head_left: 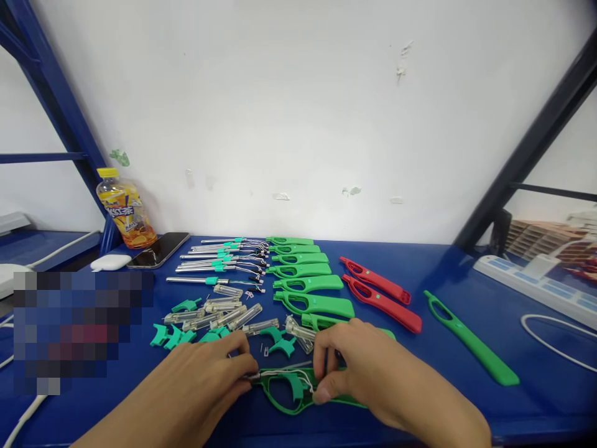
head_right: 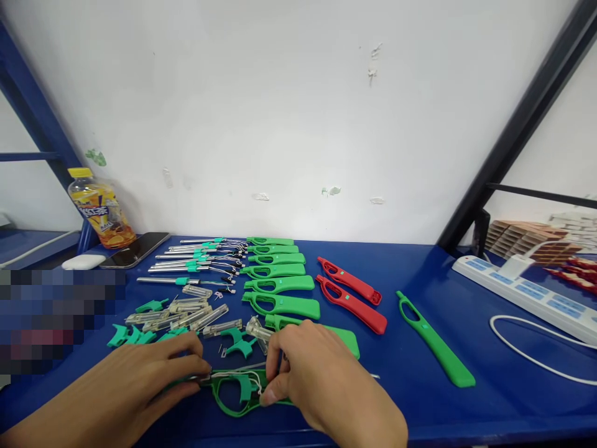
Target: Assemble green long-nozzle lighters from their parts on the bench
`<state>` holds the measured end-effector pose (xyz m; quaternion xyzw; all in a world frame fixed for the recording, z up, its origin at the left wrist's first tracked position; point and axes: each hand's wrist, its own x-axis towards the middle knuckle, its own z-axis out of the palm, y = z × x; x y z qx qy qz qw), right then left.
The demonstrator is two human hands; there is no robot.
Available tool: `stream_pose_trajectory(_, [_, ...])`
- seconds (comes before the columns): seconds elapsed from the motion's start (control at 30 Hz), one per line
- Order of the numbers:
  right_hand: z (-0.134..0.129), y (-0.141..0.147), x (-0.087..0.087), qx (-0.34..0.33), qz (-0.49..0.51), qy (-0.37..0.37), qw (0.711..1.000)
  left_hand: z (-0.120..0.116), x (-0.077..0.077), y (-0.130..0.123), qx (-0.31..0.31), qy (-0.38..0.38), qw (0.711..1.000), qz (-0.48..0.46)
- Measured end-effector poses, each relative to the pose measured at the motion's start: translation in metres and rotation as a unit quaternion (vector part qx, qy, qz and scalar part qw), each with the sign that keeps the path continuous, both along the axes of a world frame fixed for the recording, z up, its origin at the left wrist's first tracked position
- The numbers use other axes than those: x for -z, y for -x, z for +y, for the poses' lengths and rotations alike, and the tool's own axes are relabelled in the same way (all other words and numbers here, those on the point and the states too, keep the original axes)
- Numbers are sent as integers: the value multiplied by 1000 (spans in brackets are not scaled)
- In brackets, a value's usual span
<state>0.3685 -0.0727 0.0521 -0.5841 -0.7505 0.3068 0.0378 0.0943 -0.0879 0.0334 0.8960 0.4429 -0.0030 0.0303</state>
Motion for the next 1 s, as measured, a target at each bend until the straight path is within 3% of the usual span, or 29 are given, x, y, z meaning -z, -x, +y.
stream_pose_trajectory(0.23, [-3,-1,-4,1,-20,19,1000,-8,-6,-6,30,27,999,-24])
stream_pose_trajectory(0.6, [2,-3,5,-3,-2,14,1000,0,-7,-13,-39,111,992,-41])
stream_pose_trajectory(0.83, [0,-4,4,-8,-2,11,1000,-1,1,-11,-49,114,990,-63])
stream_pose_trajectory(1.0, [0,-5,8,-11,7,-1,1000,0,-2,-16,-62,116,991,-32])
